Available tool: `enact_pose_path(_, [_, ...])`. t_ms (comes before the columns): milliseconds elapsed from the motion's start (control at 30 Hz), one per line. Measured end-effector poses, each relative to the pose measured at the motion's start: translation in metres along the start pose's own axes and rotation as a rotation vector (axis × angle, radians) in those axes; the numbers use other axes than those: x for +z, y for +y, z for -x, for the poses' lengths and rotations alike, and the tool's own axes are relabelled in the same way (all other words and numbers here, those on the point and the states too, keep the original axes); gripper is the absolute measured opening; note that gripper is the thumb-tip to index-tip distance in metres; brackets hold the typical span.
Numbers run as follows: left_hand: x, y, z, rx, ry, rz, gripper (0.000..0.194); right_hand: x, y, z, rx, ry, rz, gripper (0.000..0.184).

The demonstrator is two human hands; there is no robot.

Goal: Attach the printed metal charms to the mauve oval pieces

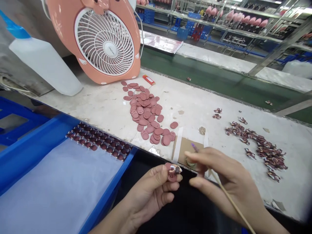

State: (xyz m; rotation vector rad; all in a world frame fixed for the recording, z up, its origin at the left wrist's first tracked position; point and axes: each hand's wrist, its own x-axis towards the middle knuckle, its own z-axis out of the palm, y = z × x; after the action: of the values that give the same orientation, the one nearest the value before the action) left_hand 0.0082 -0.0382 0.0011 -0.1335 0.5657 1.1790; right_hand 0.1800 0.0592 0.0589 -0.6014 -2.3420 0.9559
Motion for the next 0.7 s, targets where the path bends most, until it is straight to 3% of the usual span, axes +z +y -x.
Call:
enact_pose_path(100, [0.001,0.006,0.001,-0.026,0.031,0.037,0.031,-0.001,0.004,0.002,0.024,0.079,0.036,0.02])
enact_pose_path(433, [-0.007,0.009,-0.008,-0.036,0.016,-0.009,0.039,0.019,0.004,-0.013,0.114,-0.071,-0.13,0.017])
enact_pose_path(533, [-0.009,0.01,-0.011,-0.027,0.021,-0.034,0.04,0.022,0.005,-0.016,0.096,-0.053,-0.121,0.015])
enact_pose_path(600, [-0.009,0.01,-0.009,0.065,0.074,-0.118,0.038,0.025,0.006,-0.015,0.041,0.016,-0.035,0.015])
enact_pose_path(700, [-0.006,0.008,-0.002,0.419,0.269,-0.316,0.032,0.034,0.009,-0.011,-0.11,0.155,0.233,0.015])
